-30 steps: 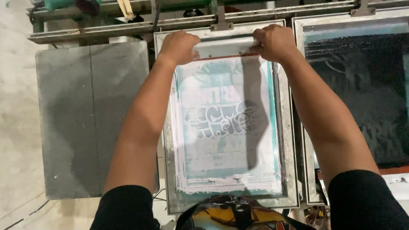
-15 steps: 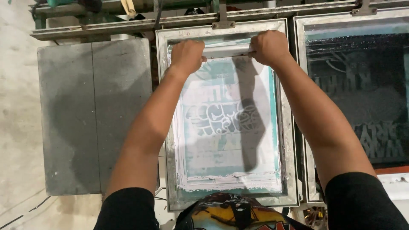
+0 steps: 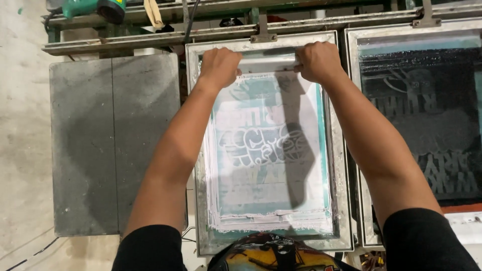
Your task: Applying ink to a surface through a stencil screen using a manual squeegee.
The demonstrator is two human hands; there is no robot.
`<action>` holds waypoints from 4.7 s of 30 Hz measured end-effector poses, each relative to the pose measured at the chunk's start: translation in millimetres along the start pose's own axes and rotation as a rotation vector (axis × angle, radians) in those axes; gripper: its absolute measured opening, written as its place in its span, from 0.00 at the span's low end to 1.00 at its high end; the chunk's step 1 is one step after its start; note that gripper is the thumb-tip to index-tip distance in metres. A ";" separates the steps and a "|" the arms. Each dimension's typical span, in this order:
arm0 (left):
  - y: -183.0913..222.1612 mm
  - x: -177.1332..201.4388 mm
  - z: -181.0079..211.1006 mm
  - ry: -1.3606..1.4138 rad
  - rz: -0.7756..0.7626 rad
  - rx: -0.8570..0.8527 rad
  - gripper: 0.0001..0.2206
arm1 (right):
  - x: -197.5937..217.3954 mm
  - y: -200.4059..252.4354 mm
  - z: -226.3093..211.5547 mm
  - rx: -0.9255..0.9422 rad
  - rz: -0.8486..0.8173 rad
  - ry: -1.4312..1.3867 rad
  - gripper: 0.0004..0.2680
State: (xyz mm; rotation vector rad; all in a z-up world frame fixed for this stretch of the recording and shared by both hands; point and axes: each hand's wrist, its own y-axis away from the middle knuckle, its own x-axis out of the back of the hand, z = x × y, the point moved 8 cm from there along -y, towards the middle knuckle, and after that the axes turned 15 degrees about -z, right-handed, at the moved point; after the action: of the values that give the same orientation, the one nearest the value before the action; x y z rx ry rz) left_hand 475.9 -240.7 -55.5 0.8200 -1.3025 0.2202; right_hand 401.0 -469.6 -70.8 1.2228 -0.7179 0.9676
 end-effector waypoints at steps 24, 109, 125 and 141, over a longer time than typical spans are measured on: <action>-25.1 -6.7 -16.2 0.036 -0.015 0.014 0.14 | 20.7 -19.5 -2.3 -0.015 -0.124 0.097 0.12; 223.5 -91.6 153.9 0.294 -0.034 -0.159 0.15 | -87.2 251.1 -126.5 0.152 -0.062 -0.002 0.04; 307.5 -141.5 209.5 0.324 -0.026 -0.168 0.16 | -105.7 356.8 -163.1 0.154 -0.008 -0.068 0.04; 370.5 -191.3 248.6 0.229 0.013 -0.150 0.09 | -141.2 420.9 -195.9 0.197 0.029 -0.177 0.04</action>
State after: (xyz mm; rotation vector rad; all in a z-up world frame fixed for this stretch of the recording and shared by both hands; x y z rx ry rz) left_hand 17.0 -83.0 -68.8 0.6395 -1.0948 0.2176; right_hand -47.9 -286.1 -54.0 1.4878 -0.7948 0.9797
